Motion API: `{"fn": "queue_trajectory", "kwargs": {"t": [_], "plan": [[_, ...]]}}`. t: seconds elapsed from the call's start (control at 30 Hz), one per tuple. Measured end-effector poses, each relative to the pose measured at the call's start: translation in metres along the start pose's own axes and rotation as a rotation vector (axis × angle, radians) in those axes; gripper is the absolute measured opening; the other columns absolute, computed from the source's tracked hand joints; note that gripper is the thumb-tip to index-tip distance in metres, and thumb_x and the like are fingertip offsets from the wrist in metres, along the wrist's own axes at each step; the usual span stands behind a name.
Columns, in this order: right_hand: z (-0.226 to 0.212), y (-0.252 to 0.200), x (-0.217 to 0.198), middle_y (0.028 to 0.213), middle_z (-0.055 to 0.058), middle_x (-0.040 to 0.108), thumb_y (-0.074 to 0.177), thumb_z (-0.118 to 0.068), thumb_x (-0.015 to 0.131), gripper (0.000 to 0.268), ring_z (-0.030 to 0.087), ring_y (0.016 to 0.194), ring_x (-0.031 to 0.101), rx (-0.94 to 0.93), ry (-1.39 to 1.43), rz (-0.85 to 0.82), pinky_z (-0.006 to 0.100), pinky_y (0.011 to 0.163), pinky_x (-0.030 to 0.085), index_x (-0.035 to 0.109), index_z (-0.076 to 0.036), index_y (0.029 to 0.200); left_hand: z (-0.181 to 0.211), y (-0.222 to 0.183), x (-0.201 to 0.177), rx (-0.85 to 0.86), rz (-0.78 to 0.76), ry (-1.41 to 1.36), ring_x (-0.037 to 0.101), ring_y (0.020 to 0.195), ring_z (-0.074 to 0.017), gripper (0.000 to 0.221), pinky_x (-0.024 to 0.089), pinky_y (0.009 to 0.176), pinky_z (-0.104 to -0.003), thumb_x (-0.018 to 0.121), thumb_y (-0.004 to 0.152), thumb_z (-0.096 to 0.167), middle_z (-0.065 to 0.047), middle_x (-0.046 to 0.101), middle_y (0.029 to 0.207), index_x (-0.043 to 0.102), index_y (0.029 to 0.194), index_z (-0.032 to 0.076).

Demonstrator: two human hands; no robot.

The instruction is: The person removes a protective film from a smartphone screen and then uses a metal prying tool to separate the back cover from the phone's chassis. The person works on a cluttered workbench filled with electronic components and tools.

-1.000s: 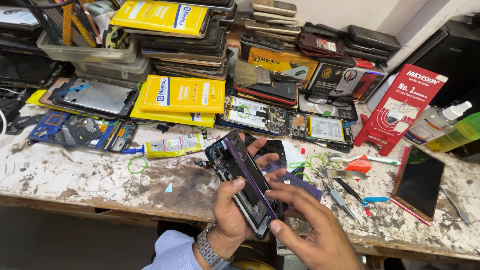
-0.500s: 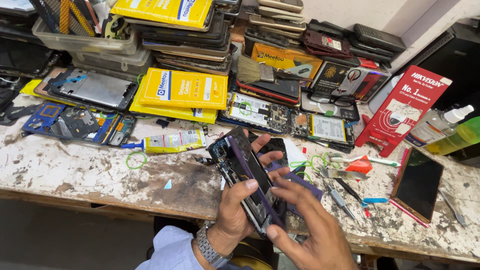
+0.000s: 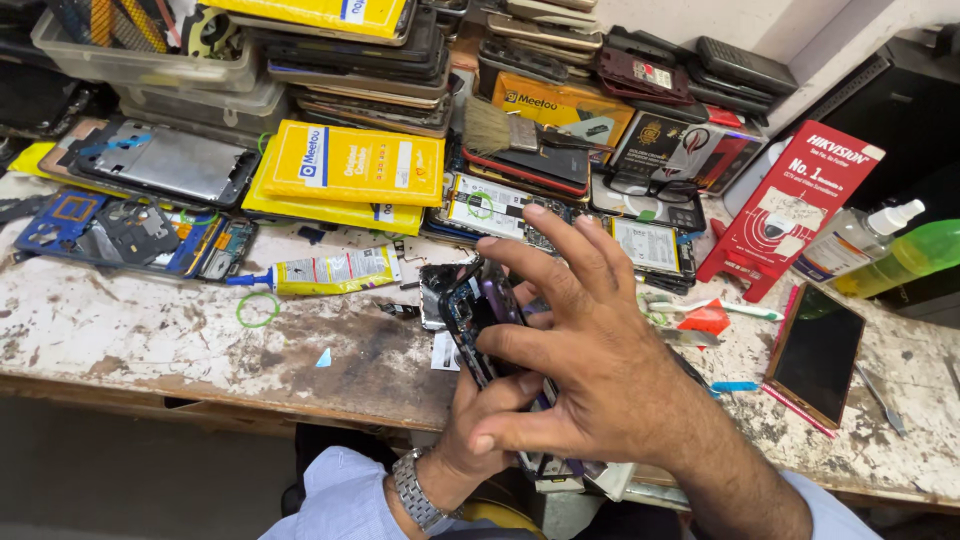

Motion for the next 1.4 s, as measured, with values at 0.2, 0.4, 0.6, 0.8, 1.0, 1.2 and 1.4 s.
{"fn": "queue_trajectory", "kwargs": {"t": [0.2,0.4,0.6,0.8,1.0,1.2,1.4], "plan": [[0.005,-0.003,0.005,0.153,0.015,0.045,0.073,-0.072,0.077,0.06,0.042,0.152,0.024,0.009,0.03,-0.005,0.073,0.121,0.013,0.078,-0.019,0.102,-0.003,-0.002,-0.007,0.0,-0.012,0.014,0.056,0.128,-0.0205,0.057,0.049,0.108,-0.037,0.056,0.093,0.005,-0.011,0.055,0.138,0.042,0.149,0.001],[0.006,0.0,0.003,0.15,0.014,0.049,0.075,-0.069,0.077,0.055,0.042,0.15,0.034,-0.073,0.076,-0.001,0.067,0.122,0.024,0.078,-0.019,0.098,-0.015,-0.006,-0.019,-0.034,0.005,0.02,0.058,0.122,-0.0205,0.057,0.05,0.105,-0.037,0.057,0.094,0.007,-0.013,0.057,0.133,0.045,0.149,-0.003],[0.019,0.0,0.019,0.134,0.013,0.054,0.057,-0.081,0.072,0.073,0.038,0.138,0.045,-0.191,0.177,0.015,0.058,0.116,0.037,0.064,-0.013,0.083,0.003,-0.01,-0.011,0.242,-0.072,0.584,0.061,0.118,-0.0186,0.03,0.052,0.102,-0.035,0.056,0.096,0.009,-0.011,0.059,0.129,0.054,0.125,0.004],[0.027,-0.013,0.017,0.144,0.018,0.043,0.057,-0.082,0.072,0.089,0.04,0.143,0.041,-0.023,0.193,0.14,0.058,0.12,0.042,0.063,-0.008,0.105,-0.015,-0.002,-0.016,-0.077,0.041,-0.002,0.059,0.115,-0.0213,0.054,0.051,0.098,-0.037,0.058,0.096,0.013,-0.014,0.056,0.127,0.044,0.145,-0.004],[0.028,-0.017,0.017,0.147,0.017,0.045,0.057,-0.08,0.076,0.083,0.042,0.146,0.038,0.013,0.158,0.059,0.048,0.108,0.053,0.072,-0.012,0.103,0.0,0.003,0.0,-0.041,-0.014,0.12,0.056,0.125,-0.02,0.063,0.049,0.108,-0.037,0.056,0.093,0.015,-0.013,0.054,0.137,0.04,0.15,-0.004],[0.023,-0.016,0.012,0.15,0.015,0.047,0.054,-0.08,0.076,0.082,0.042,0.146,0.037,0.002,0.125,0.064,0.049,0.11,0.05,0.076,-0.014,0.102,0.004,0.005,0.011,-0.04,-0.009,0.114,0.055,0.127,-0.0204,0.067,0.049,0.109,-0.037,0.056,0.091,0.015,-0.013,0.051,0.142,0.036,0.153,-0.003],[0.021,-0.014,0.008,0.147,0.015,0.048,0.051,-0.081,0.074,0.082,0.041,0.142,0.04,-0.051,0.09,0.078,0.052,0.111,0.048,0.076,-0.015,0.1,0.0,0.005,0.01,-0.058,-0.007,0.078,0.056,0.126,-0.0199,0.065,0.049,0.107,-0.037,0.056,0.092,0.013,-0.013,0.052,0.14,0.036,0.153,-0.001]]}}
Point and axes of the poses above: each hand's wrist, its own y-axis towards the middle knuckle, its own x-axis out of the palm, z = x × y, the point moved 9 cm from there along y, towards the middle knuckle
